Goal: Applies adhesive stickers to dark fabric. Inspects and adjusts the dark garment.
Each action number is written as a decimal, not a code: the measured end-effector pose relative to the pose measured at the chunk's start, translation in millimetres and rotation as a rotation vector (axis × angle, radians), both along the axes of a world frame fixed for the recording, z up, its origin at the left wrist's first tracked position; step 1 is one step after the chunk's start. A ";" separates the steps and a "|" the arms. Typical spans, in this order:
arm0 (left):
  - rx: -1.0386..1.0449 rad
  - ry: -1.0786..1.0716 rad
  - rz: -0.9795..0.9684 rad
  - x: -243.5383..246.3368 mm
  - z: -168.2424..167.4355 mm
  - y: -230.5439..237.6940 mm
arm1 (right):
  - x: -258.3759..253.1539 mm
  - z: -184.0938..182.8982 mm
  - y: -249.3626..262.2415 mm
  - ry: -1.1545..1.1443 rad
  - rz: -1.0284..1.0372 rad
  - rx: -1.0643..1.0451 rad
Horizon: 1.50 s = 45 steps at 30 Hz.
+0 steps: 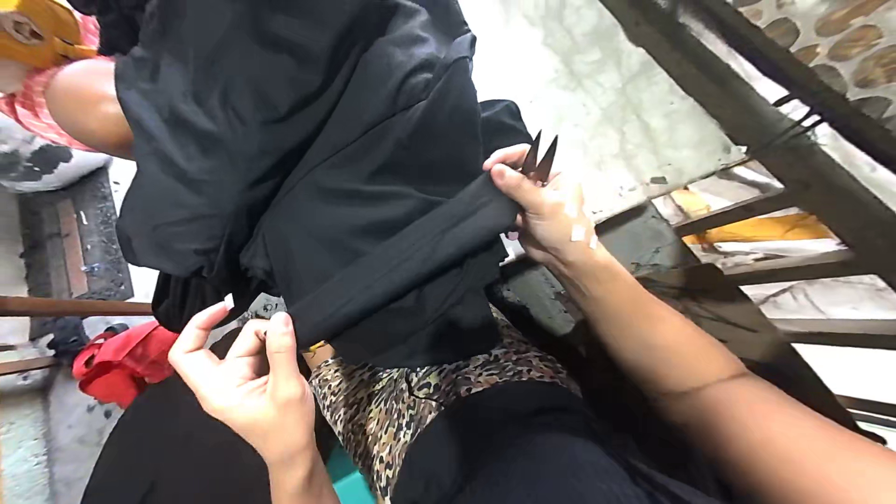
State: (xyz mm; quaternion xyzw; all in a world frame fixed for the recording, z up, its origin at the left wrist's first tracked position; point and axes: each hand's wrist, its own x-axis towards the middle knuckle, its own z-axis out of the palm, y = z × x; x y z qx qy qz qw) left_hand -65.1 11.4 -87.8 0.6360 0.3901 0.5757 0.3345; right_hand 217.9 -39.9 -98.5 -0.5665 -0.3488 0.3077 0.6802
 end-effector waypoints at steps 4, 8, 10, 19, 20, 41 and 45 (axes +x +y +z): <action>0.012 -0.002 -0.029 -4.3 -1.5 -2.5 | 4.7 -9.8 -9.6 -0.274 0.010 0.122; 0.026 0.015 -0.060 -9.3 -1.3 -1.4 | 7.3 -7.5 -15.2 -0.396 -0.024 0.260; 0.032 0.027 -0.059 -11.2 -0.9 -0.5 | 6.1 -2.4 -17.7 -0.399 -0.027 0.282; 0.030 0.081 -0.045 -12.4 0.5 3.2 | 4.8 2.5 -24.4 -0.268 0.031 0.240; 0.047 0.110 -0.007 -11.8 -0.2 3.1 | 4.2 2.6 -24.3 -0.267 0.030 0.240; 0.327 0.774 0.121 75.6 -3.1 -12.3 | 1.0 4.9 -25.7 -0.442 0.000 0.238; 0.358 0.845 -0.116 67.2 6.4 -4.3 | -3.9 10.6 -26.2 -0.457 -0.089 0.307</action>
